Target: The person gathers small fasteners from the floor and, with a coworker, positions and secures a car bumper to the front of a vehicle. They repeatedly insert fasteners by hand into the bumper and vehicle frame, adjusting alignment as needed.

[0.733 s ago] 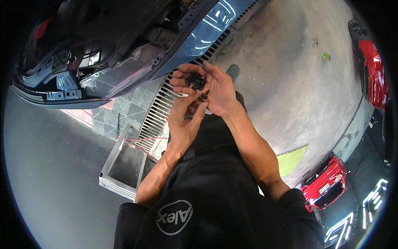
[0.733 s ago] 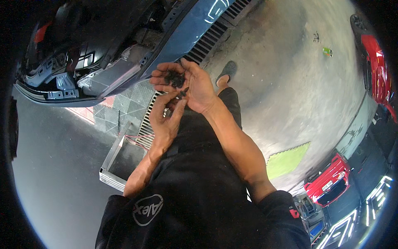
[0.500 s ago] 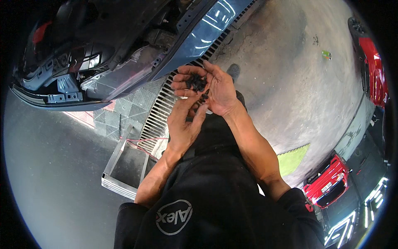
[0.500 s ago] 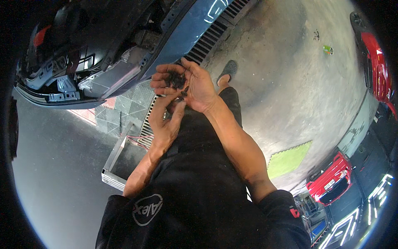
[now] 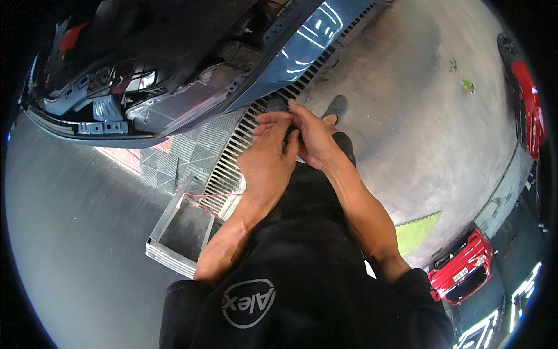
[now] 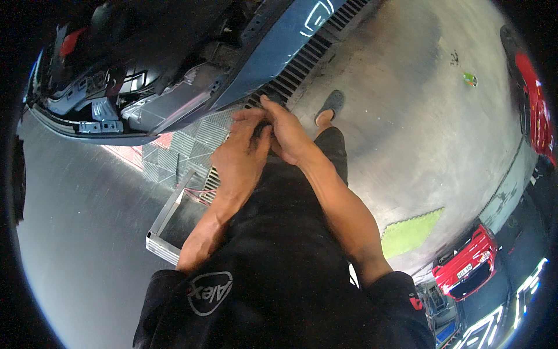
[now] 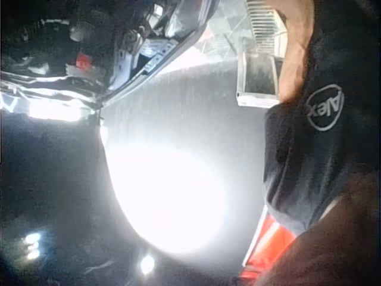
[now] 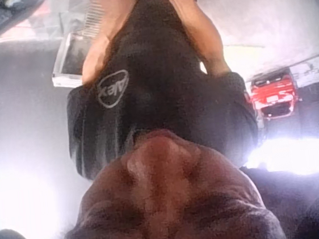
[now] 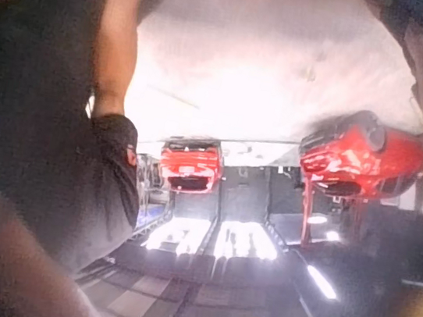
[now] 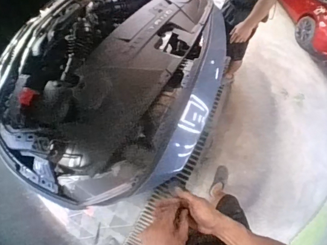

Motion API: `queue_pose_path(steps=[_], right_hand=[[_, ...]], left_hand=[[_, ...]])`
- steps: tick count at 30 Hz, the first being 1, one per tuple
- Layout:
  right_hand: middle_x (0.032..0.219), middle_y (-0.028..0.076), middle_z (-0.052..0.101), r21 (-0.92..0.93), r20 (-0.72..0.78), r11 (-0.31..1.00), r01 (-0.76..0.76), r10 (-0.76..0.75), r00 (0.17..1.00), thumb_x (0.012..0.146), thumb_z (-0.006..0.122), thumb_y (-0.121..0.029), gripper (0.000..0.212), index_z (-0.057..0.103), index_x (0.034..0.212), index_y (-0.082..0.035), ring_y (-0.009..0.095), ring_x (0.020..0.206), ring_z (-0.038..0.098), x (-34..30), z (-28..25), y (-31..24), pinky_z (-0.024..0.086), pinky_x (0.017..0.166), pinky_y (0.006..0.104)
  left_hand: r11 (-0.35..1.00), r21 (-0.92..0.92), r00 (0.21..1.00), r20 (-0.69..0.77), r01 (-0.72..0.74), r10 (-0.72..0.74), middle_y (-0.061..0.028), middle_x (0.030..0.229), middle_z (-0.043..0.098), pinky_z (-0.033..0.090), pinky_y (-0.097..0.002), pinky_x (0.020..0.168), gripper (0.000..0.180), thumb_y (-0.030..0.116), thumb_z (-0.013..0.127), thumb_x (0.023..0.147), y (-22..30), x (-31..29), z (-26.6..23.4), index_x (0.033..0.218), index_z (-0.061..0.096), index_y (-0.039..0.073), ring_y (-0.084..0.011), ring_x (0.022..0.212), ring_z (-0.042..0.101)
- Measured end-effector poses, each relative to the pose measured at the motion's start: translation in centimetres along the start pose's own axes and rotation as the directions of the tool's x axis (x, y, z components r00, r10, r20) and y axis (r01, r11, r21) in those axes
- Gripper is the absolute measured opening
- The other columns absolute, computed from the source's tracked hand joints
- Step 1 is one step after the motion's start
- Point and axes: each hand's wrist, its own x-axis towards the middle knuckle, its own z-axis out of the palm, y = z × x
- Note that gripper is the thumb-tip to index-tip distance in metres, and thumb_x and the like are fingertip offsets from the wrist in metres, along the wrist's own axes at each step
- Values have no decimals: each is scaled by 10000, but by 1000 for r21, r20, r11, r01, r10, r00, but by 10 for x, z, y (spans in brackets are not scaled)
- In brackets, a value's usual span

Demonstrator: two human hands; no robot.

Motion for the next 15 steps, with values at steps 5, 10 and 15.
queue_pose_path(steps=[5,10,15], right_hand=[[1195,234,754,-39,-21,999,1,-2,1000,1174,297,-493,719,649,1359,106,320,1153,728,-4,-4,7,549,1105,432],[1135,207,784,-100,-26,995,7,-10,1000,1180,327,-477,689,697,1296,92,284,1112,747,-10,3,7,570,1073,401],[1112,191,771,-73,-47,997,-24,21,999,1151,422,-523,673,705,1284,73,279,1074,735,-8,2,10,581,1029,408]], left_hand=[[999,-26,999,-4,-46,46,-138,984,784,602,-477,715,277,277,758,957,-2,-5,10,1188,748,124,-360,850,770],[998,-61,1000,18,-5,6,-117,775,728,561,-440,627,243,247,760,937,-9,-12,18,1125,749,93,-326,724,741],[967,-244,996,62,73,-59,-74,725,680,531,-363,596,227,199,774,945,-10,-13,11,1115,740,54,-211,647,678]])
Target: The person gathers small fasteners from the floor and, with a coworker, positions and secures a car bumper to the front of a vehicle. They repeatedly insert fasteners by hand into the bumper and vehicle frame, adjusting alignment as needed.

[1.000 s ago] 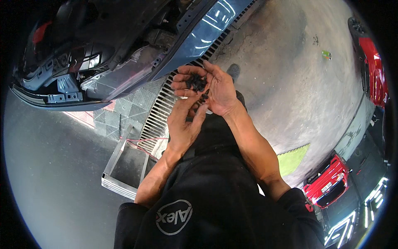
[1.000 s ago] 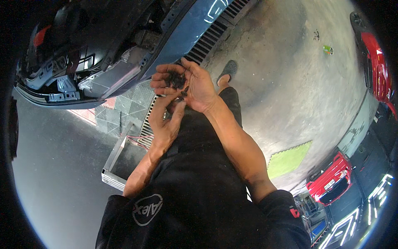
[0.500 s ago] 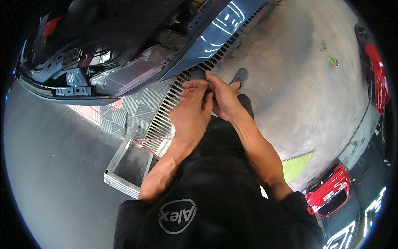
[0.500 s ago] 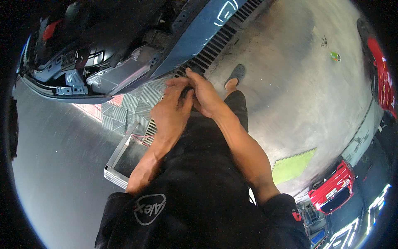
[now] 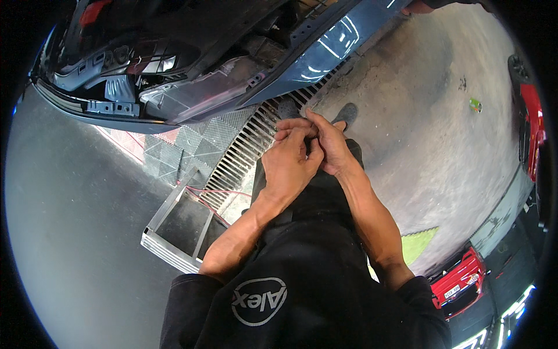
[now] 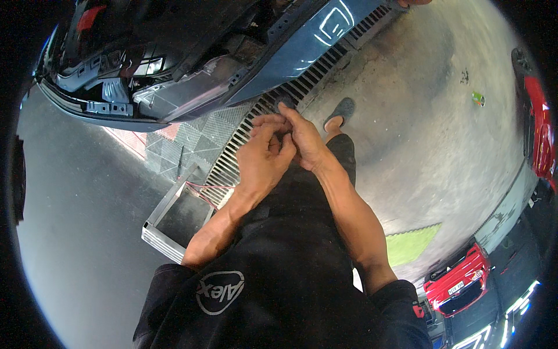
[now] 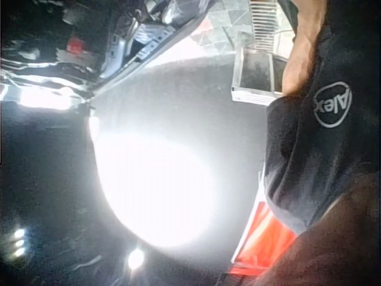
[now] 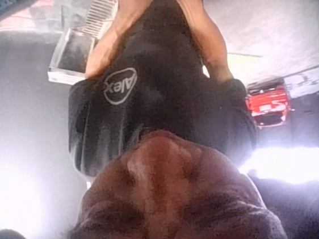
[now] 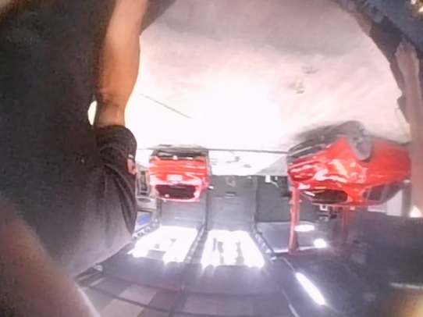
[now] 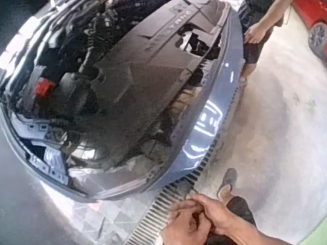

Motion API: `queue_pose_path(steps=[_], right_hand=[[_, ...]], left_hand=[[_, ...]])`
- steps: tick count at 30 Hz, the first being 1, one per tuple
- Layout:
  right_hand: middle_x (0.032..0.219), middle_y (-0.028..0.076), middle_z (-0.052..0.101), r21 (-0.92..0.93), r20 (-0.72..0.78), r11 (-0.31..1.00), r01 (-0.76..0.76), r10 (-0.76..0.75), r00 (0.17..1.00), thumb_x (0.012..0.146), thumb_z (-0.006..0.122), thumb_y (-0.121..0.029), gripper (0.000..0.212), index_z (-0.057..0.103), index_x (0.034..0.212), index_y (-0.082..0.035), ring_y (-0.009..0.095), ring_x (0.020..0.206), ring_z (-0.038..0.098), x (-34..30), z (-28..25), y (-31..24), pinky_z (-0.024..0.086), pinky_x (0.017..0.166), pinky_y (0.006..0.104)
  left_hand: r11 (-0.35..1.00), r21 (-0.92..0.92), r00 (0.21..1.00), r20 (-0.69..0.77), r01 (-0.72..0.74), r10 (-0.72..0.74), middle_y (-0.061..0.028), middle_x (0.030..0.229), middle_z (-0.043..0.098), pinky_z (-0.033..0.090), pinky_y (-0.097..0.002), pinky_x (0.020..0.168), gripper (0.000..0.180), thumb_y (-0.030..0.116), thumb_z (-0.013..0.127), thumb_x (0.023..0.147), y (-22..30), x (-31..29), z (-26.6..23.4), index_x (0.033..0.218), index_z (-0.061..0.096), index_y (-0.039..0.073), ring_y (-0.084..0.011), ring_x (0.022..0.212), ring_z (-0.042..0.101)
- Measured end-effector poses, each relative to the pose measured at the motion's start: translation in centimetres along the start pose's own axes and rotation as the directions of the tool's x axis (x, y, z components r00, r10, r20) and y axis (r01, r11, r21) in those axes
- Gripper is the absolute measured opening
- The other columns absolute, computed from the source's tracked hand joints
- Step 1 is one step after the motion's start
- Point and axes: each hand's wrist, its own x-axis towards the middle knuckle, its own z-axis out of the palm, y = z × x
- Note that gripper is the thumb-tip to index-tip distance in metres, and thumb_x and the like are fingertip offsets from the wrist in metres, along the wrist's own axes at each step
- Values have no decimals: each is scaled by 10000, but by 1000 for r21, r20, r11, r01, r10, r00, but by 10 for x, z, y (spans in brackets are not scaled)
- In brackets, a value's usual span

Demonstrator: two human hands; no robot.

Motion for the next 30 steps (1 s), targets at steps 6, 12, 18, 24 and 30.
queue_pose_path(steps=[6,12,18,24,30], right_hand=[[934,103,736,-73,-144,996,41,-52,988,1125,601,-430,504,717,1214,52,181,849,709,7,-1,2,579,753,311],[735,-25,600,-240,-51,971,15,-28,998,1104,671,-388,415,713,1255,-5,47,577,516,-3,1,-10,362,464,207],[755,-46,606,-402,17,914,57,-55,998,1104,684,-299,397,679,1357,7,19,554,477,-13,34,-22,350,458,189],[920,-13,701,-433,40,900,42,-27,999,1104,682,-282,481,626,1474,21,17,580,494,-7,41,-24,364,465,188],[861,-3,689,-411,12,911,-23,30,999,1096,697,-296,416,663,1372,13,16,576,498,2,33,-24,371,481,188]], left_hand=[[488,-857,978,78,165,-193,-67,1001,717,522,-303,670,144,139,707,1033,-12,-3,0,1131,696,34,-123,803,648],[-166,-944,921,318,286,-225,-29,1071,710,507,-308,786,181,260,699,1063,-31,-1,-39,1125,678,91,-109,911,625],[-222,-939,899,321,262,-299,-21,1042,697,575,-287,796,171,240,670,1087,-30,-4,-48,1125,666,74,-109,867,646],[-226,-932,903,338,283,-264,-21,1034,732,575,-291,820,191,262,644,1118,-45,-2,-42,1173,688,84,-118,901,677],[-116,-942,881,336,315,-334,-29,978,706,557,-292,765,187,265,659,1116,-50,4,-36,1145,654,80,-125,831,654]])
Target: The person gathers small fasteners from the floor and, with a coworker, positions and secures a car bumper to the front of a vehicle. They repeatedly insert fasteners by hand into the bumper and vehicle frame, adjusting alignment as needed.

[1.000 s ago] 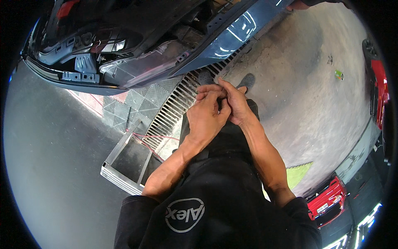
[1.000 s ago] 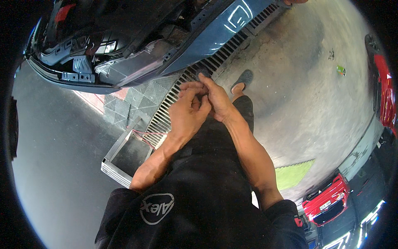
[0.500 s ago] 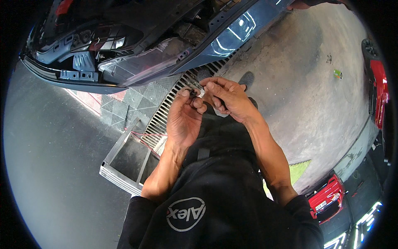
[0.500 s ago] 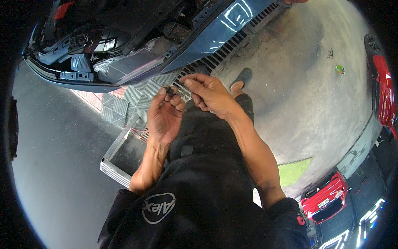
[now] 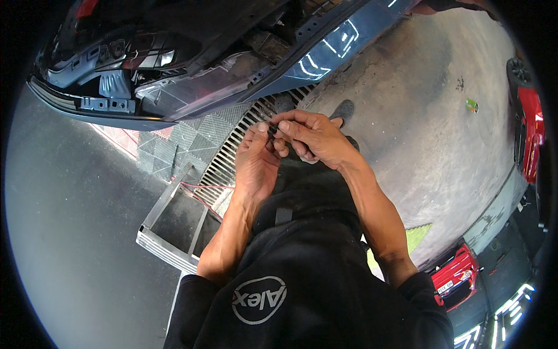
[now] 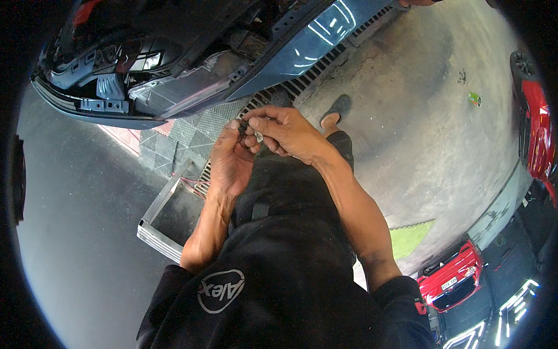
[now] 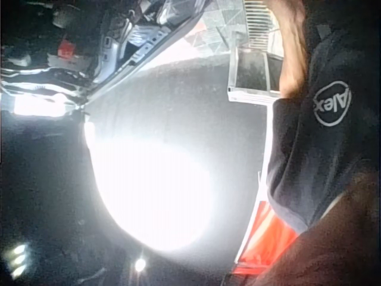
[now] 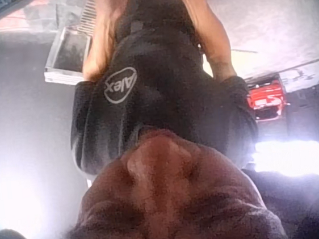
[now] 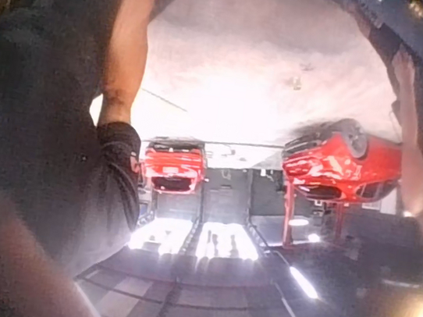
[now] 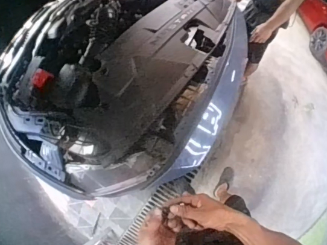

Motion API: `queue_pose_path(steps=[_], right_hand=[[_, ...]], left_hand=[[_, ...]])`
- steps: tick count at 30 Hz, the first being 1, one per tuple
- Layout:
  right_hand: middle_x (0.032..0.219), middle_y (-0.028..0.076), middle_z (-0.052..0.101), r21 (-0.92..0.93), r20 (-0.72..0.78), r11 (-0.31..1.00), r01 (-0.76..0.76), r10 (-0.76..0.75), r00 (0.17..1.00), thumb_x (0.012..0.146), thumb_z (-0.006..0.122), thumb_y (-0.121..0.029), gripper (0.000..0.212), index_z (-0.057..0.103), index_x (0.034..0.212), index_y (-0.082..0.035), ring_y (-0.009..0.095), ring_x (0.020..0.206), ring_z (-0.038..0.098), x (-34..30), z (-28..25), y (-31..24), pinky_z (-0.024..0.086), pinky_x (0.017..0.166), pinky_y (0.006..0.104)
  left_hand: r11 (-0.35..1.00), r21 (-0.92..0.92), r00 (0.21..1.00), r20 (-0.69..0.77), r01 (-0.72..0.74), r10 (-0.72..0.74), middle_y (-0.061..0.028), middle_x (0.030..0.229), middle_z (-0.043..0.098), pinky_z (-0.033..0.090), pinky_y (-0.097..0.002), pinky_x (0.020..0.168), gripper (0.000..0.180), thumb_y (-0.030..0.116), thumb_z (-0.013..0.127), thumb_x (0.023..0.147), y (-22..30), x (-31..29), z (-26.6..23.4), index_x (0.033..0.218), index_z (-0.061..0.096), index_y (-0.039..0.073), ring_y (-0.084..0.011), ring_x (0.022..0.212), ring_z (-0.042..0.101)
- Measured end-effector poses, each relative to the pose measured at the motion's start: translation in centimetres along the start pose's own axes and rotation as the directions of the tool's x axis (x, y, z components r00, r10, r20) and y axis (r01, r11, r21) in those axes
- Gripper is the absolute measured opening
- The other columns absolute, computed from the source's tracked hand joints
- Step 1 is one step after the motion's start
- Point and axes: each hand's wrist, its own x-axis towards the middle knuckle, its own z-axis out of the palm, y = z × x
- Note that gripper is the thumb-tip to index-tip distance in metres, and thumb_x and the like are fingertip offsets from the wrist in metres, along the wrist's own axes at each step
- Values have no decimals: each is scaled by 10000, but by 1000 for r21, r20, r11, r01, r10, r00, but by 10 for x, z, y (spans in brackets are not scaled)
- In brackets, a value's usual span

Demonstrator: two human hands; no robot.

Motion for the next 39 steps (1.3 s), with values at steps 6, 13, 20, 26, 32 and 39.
queue_pose_path(steps=[6,13,20,26,32,39], right_hand=[[710,-32,599,-174,-46,982,69,-78,996,1097,695,-314,325,684,1249,-27,20,573,492,19,-6,4,346,497,200],[722,-36,581,-149,-110,981,125,-142,984,1108,678,-292,319,686,1288,-29,27,588,465,58,-6,2,344,505,209],[746,-24,578,56,-296,998,35,-17,955,1112,673,-303,367,676,1333,-11,41,591,455,76,-14,10,329,490,215],[729,-25,571,90,-347,995,-35,64,936,1116,665,-303,359,682,1310,-2,44,583,464,71,-28,19,318,483,214],[735,-22,597,64,-381,998,-5,29,924,1116,664,-294,316,698,1243,-6,49,569,474,82,-28,7,327,477,221],[723,-21,596,46,-373,999,-9,26,928,1116,664,-279,302,712,1217,1,51,565,473,87,-29,2,330,474,227]], left_hand=[[918,362,979,-58,-163,196,-62,1005,716,568,-295,764,242,203,698,1096,-4,12,-7,1206,661,-9,-132,839,669],[685,636,885,-4,-356,465,-78,972,730,555,-282,748,285,126,757,1045,5,48,1,1238,684,-70,-123,829,679],[381,836,752,57,-396,657,-54,907,721,507,-259,717,238,165,766,1046,5,112,-14,1154,729,-43,-86,782,616],[164,907,717,185,-388,673,-103,873,724,523,-308,722,242,175,761,1026,8,129,-14,1111,737,-51,-134,770,630],[-156,947,768,319,-281,555,-238,914,735,545,-415,732,234,154,715,991,32,130,6,1095,733,-55,-328,780,717],[-313,902,793,415,-296,445,-267,914,695,510,-537,755,153,106,671,983,42,135,15,1022,685,-41,-458,851,678]])
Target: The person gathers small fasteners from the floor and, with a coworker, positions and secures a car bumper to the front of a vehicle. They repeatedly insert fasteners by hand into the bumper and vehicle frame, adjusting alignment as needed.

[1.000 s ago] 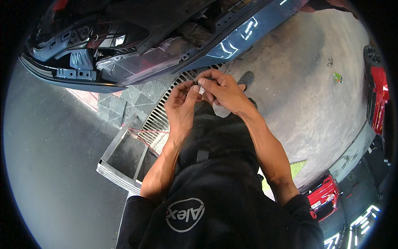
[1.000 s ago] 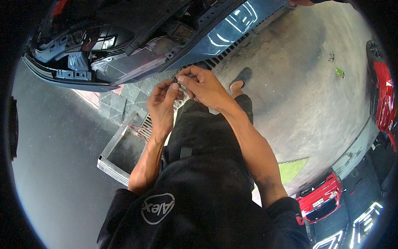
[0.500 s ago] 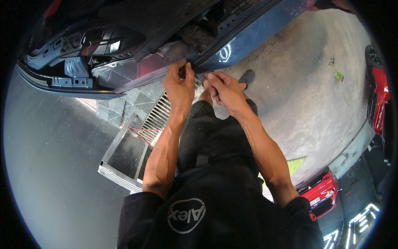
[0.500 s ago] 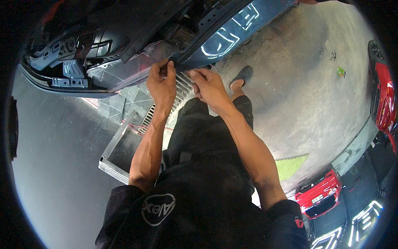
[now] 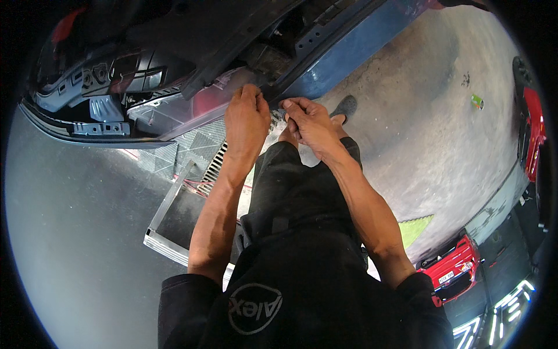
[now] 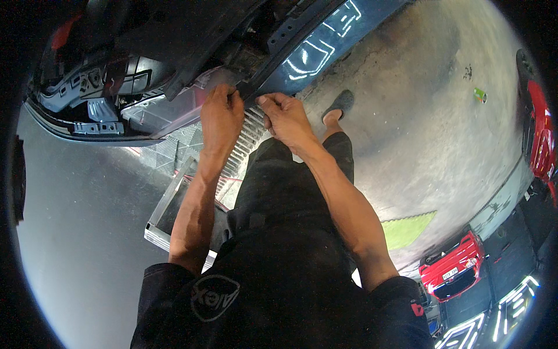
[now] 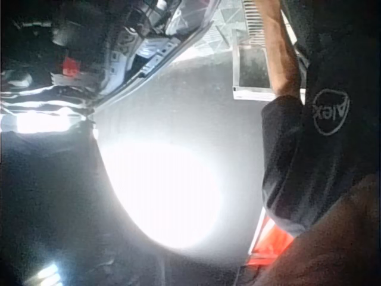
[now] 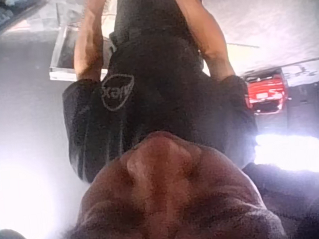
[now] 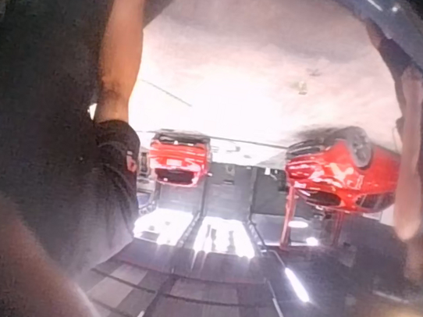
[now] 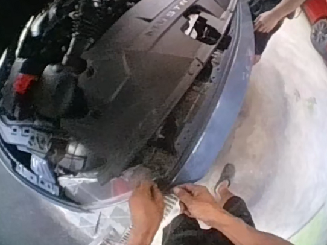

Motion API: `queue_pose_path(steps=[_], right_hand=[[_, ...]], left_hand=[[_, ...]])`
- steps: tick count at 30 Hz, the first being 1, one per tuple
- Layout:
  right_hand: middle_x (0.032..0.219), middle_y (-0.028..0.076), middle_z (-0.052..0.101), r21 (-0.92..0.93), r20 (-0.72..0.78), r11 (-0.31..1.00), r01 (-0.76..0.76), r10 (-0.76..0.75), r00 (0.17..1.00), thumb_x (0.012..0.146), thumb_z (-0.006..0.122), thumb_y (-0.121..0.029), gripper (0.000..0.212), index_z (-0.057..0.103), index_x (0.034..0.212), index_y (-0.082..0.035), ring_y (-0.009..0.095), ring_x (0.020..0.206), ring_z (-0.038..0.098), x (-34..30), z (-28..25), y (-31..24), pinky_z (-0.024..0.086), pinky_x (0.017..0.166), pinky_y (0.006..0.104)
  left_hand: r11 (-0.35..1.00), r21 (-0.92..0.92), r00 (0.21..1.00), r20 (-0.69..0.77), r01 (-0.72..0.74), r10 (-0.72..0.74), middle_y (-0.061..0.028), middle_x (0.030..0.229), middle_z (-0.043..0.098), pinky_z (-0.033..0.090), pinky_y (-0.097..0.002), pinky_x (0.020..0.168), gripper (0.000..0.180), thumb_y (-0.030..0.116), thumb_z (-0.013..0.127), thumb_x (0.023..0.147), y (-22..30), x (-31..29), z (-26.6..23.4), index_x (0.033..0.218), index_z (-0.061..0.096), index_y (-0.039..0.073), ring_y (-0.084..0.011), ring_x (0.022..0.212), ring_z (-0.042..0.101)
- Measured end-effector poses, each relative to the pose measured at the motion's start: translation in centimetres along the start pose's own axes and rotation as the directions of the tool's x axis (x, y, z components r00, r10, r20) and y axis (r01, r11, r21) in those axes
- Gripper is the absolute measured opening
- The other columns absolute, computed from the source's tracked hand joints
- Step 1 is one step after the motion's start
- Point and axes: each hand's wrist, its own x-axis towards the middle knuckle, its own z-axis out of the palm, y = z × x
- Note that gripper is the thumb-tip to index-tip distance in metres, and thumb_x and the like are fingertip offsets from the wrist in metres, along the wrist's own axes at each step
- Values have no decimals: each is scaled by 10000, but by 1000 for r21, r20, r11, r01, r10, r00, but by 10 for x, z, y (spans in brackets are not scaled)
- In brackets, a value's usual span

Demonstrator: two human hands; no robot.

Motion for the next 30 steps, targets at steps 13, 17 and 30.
queue_pose_path(steps=[13,17,30], right_hand=[[695,-18,579,-53,33,997,61,-60,998,1108,673,-289,285,732,1151,-14,49,546,467,9,-6,-1,353,483,232],[703,-15,594,6,38,1000,20,-20,999,1108,671,-296,285,735,1136,-19,50,558,483,9,-9,-1,358,488,233],[708,-23,602,-61,32,997,36,-34,999,1095,689,-319,289,737,1097,-33,52,568,493,14,-11,0,366,496,224]], left_hand=[[997,32,996,51,-75,73,-278,1041,690,519,-569,801,104,56,633,1002,-1,-1,0,1075,653,-15,-520,940,665],[999,18,995,90,-40,38,-289,1026,687,523,-567,796,117,68,645,1001,-7,0,1,1077,658,-20,-511,935,673],[985,79,986,71,-155,149,-290,987,672,502,-566,796,115,65,650,976,-3,4,0,1029,639,-37,-506,910,654]])
